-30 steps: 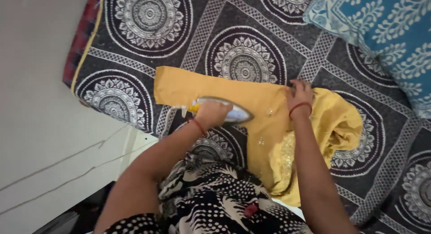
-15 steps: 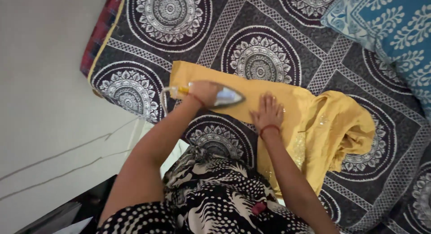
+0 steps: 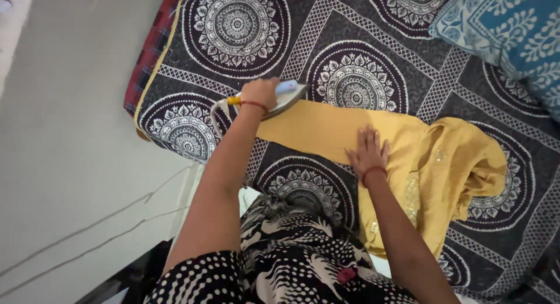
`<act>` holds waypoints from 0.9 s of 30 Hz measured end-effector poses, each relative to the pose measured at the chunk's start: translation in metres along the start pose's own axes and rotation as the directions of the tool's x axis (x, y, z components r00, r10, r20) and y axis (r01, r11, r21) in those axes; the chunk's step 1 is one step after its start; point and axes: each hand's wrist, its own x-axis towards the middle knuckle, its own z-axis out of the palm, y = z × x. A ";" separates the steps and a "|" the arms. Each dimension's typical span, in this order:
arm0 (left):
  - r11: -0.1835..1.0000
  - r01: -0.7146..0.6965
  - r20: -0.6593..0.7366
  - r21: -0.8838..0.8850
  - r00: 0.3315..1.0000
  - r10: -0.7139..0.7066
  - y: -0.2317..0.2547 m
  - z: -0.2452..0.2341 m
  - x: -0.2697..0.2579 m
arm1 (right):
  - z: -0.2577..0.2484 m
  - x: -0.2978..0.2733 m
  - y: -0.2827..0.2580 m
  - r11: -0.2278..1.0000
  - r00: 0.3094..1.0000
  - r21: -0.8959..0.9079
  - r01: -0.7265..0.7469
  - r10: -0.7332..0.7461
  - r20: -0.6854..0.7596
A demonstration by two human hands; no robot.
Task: The recorder is ironing a yellow garment on a bedspread-covered bed.
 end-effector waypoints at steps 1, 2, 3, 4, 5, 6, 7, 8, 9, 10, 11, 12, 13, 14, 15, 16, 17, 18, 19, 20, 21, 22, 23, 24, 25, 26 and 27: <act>1.000 -0.008 0.000 -0.002 1.000 0.008 0.002 0.000 -0.003 | -0.001 -0.001 -0.001 1.000 1.000 -0.002 -0.008 0.008 -0.002; 1.000 -0.012 0.054 0.004 0.998 0.012 0.003 0.000 -0.008 | -0.002 -0.002 -0.003 1.000 1.000 0.009 -0.012 0.012 0.006; 1.000 -0.015 0.107 0.009 0.994 0.014 0.003 0.000 -0.012 | -0.003 -0.004 -0.005 1.000 1.000 0.019 -0.016 0.015 0.015; 1.000 -0.019 0.107 0.011 0.994 0.018 0.002 0.010 -0.022 | -0.004 -0.004 -0.009 1.000 1.000 0.021 -0.019 0.019 0.013; 0.990 -0.136 0.152 0.024 0.980 0.131 0.000 0.021 -0.033 | -0.004 -0.005 -0.013 0.998 0.999 0.030 -0.048 0.048 0.002; 0.968 -0.248 0.199 0.028 0.951 0.237 0.000 0.034 -0.045 | -0.005 -0.007 -0.016 0.997 0.997 0.037 -0.073 0.073 -0.005; 0.968 -0.248 0.200 0.026 0.951 0.238 0.000 0.044 -0.059 | 0.002 -0.007 -0.017 0.997 0.997 0.035 -0.074 0.074 -0.004; 0.960 -0.279 0.215 -0.006 0.937 0.274 0.000 0.051 -0.070 | 0.007 -0.003 -0.019 0.993 0.994 0.063 -0.102 0.104 -0.034; 0.950 -0.310 0.229 -0.039 0.923 0.310 -0.001 0.059 -0.082 | 0.012 0.002 -0.022 0.987 0.989 0.091 -0.129 0.136 -0.064; 0.950 -0.309 0.226 -0.038 0.924 0.309 -0.003 0.055 -0.086 | 0.015 0.005 -0.026 0.988 0.989 0.091 -0.127 0.133 -0.067; 0.951 -0.306 0.223 -0.049 0.925 0.309 -0.006 0.052 -0.091 | 0.017 0.008 -0.031 0.992 0.992 0.088 -0.095 0.101 -0.072; 0.950 -0.305 0.220 -0.059 0.925 0.311 -0.009 0.048 -0.095 | 0.020 0.011 -0.036 0.994 0.994 0.086 -0.065 0.072 -0.079; 0.950 -0.307 0.218 -0.057 0.925 0.312 -0.014 0.048 -0.081 | 0.018 0.012 -0.044 0.994 0.994 0.087 -0.065 0.073 -0.082; 0.957 -0.289 0.146 -0.040 0.945 0.292 -0.016 0.049 -0.070 | 0.015 0.009 -0.050 0.994 0.994 0.052 -0.100 0.102 -0.039; 0.963 -0.269 0.071 -0.025 0.960 0.270 -0.019 0.050 -0.058 | 0.013 0.007 -0.056 0.991 0.991 0.017 -0.133 0.132 0.003; 0.960 -0.280 0.071 -0.025 0.957 0.281 -0.024 0.043 -0.041 | 0.012 0.008 -0.058 0.990 0.990 0.017 -0.142 0.142 0.000; 0.966 -0.260 0.095 -0.007 0.961 0.259 -0.028 0.037 -0.023 | 0.010 0.009 -0.060 0.987 0.987 0.014 -0.161 0.161 0.007; 0.969 -0.245 0.123 0.013 0.962 0.242 -0.030 0.030 -0.007 | 0.010 0.006 -0.062 0.983 0.983 0.014 -0.186 0.185 0.018; 0.965 -0.261 0.129 0.014 0.958 0.257 -0.034 0.026 0.000 | 0.008 0.005 -0.063 0.979 0.979 0.018 -0.202 0.201 0.018; 0.975 -0.221 0.106 0.029 0.970 0.217 -0.036 0.021 0.009 | 0.005 0.005 -0.063 0.976 0.977 0.039 -0.213 0.213 0.002; 0.983 -0.180 0.082 0.043 0.981 0.176 -0.038 0.017 0.018 | 0.003 0.004 -0.062 0.973 0.974 0.061 -0.224 0.225 -0.015; 0.980 -0.196 0.088 0.038 0.977 0.192 -0.042 0.021 0.016 | 0.002 0.002 -0.060 0.969 0.970 0.058 -0.240 0.241 -0.014; 0.973 -0.227 0.126 0.039 0.967 0.220 -0.045 0.025 0.014 | 0.001 0.001 -0.058 0.953 0.955 0.061 -0.297 0.297 0.007; 0.964 -0.261 0.165 0.042 0.954 0.251 -0.047 0.029 0.013 | 0.000 -0.001 -0.055 0.933 0.935 0.066 -0.355 0.354 0.028; 0.959 -0.280 0.172 0.039 0.947 0.270 -0.047 0.033 -0.003 | 0.001 -0.002 -0.053 0.925 0.927 0.066 -0.374 0.373 0.029; 0.922 -0.385 0.172 0.031 0.911 0.375 -0.047 0.037 -0.017 | 0.002 -0.004 -0.050 0.911 0.913 0.065 -0.408 0.407 0.018; 0.874 -0.485 0.171 0.022 0.863 0.475 -0.048 0.041 -0.032 | 0.003 -0.006 -0.046 0.896 0.898 0.063 -0.440 0.441 0.007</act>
